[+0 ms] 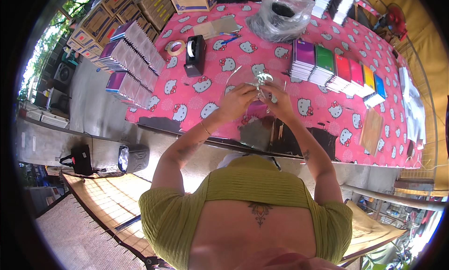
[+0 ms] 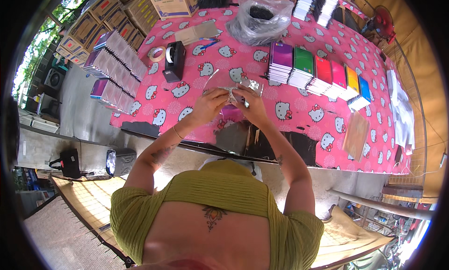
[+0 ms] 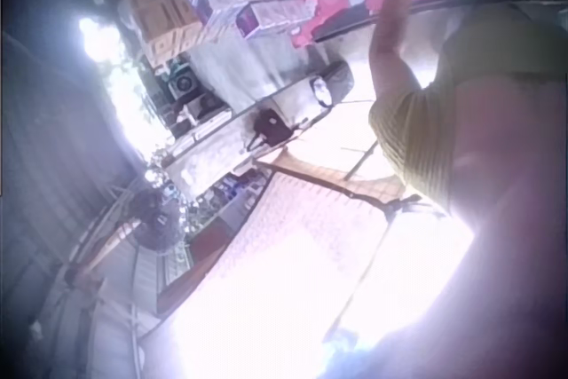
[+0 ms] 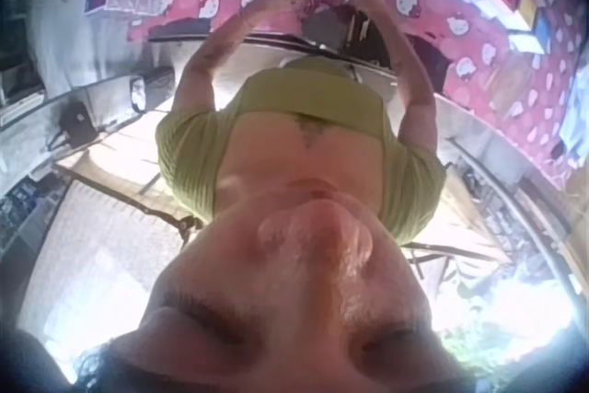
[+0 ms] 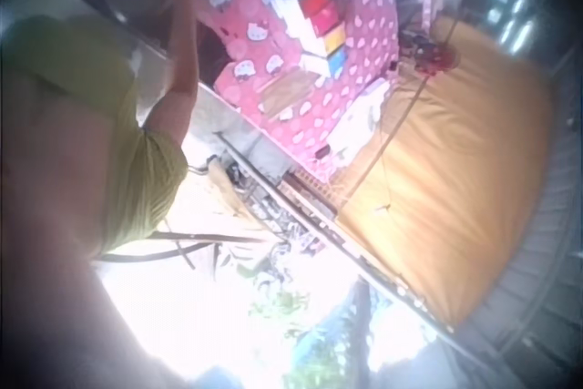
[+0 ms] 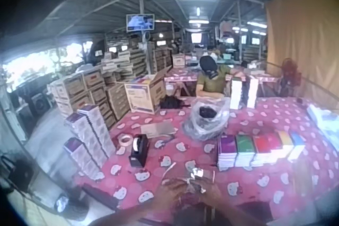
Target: The person places spiral-bound notebooks into clear plastic bags and seals them with tape.
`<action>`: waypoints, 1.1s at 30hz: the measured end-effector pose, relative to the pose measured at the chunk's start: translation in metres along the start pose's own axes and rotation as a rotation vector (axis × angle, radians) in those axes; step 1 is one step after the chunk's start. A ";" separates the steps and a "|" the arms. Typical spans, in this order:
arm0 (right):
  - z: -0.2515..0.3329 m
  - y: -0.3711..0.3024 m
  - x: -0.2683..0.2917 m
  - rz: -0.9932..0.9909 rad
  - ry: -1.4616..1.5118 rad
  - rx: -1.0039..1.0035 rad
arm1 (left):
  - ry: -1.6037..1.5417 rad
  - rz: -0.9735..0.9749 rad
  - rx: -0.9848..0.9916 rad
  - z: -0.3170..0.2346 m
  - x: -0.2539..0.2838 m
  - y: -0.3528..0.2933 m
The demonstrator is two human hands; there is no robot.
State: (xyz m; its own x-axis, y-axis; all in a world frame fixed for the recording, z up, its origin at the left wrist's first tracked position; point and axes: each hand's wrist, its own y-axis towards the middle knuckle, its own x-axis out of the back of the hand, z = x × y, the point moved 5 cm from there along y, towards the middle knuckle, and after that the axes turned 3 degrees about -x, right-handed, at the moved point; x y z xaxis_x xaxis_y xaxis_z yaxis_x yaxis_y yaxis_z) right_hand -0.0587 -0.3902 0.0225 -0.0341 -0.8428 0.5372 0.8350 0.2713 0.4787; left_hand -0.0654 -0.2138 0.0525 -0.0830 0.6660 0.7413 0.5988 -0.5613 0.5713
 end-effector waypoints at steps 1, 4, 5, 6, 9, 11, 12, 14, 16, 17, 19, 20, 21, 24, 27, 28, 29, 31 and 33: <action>-0.002 0.000 -0.002 -0.002 0.071 -0.058 | -0.028 0.058 0.064 0.004 -0.002 0.003; -0.006 0.000 -0.008 0.006 0.225 -0.193 | -0.137 0.210 0.291 0.021 0.000 0.016; -0.006 0.001 -0.008 0.018 0.231 -0.211 | -0.192 0.242 0.388 0.027 -0.001 0.023; -0.007 0.003 -0.009 0.032 0.237 -0.227 | -0.247 0.270 0.486 0.032 -0.005 0.027; 0.002 0.013 -0.005 -0.088 -0.025 -0.069 | -0.039 0.280 0.467 0.036 -0.013 0.036; -0.013 0.015 -0.008 0.106 0.399 -0.328 | 0.257 0.160 0.270 0.030 -0.004 0.042; -0.019 0.012 -0.010 0.199 0.610 -0.458 | 0.399 0.100 0.165 0.024 -0.002 0.046; -0.022 0.014 -0.014 0.182 0.754 -0.492 | -0.245 0.364 0.521 0.071 -0.020 0.033; -0.032 0.014 -0.018 0.148 0.816 -0.507 | -0.663 0.412 0.623 0.097 -0.037 0.024; -0.039 0.015 -0.019 0.124 0.805 -0.501 | -0.745 0.334 0.556 0.103 -0.041 0.026; -0.046 0.008 -0.020 0.084 0.787 -0.516 | -0.586 -0.013 0.606 0.137 -0.034 0.017; -0.044 0.009 -0.018 0.058 0.780 -0.524 | -0.331 -0.279 0.693 0.168 -0.007 0.008; -0.040 0.008 -0.022 0.043 0.780 -0.535 | 0.008 -0.348 0.771 0.210 0.037 -0.014; -0.038 0.012 -0.033 0.067 0.709 -0.481 | 0.270 -0.525 0.945 0.285 0.105 -0.090; -0.040 0.012 -0.031 0.043 0.693 -0.507 | -0.682 -0.549 1.209 0.309 0.091 -0.101; -0.040 0.009 -0.026 0.030 0.701 -0.528 | -0.849 -0.581 1.195 0.302 0.082 -0.095; -0.041 0.006 -0.018 0.018 0.710 -0.549 | -0.709 -0.675 1.138 0.293 0.071 -0.082; -0.031 0.010 -0.018 0.027 0.745 -0.547 | -0.950 -0.929 1.119 0.287 0.053 -0.116; -0.030 0.008 -0.024 0.022 0.772 -0.548 | -1.288 -1.031 1.246 0.279 0.034 -0.147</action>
State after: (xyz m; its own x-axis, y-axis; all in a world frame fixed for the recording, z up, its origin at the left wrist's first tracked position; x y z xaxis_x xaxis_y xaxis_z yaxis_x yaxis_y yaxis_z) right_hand -0.0347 -0.3814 -0.0073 0.1934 -0.9680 -0.1597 0.9795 0.1998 -0.0248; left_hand 0.0659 0.0282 -0.1045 -0.5165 0.6483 -0.5594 0.8550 0.3546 -0.3785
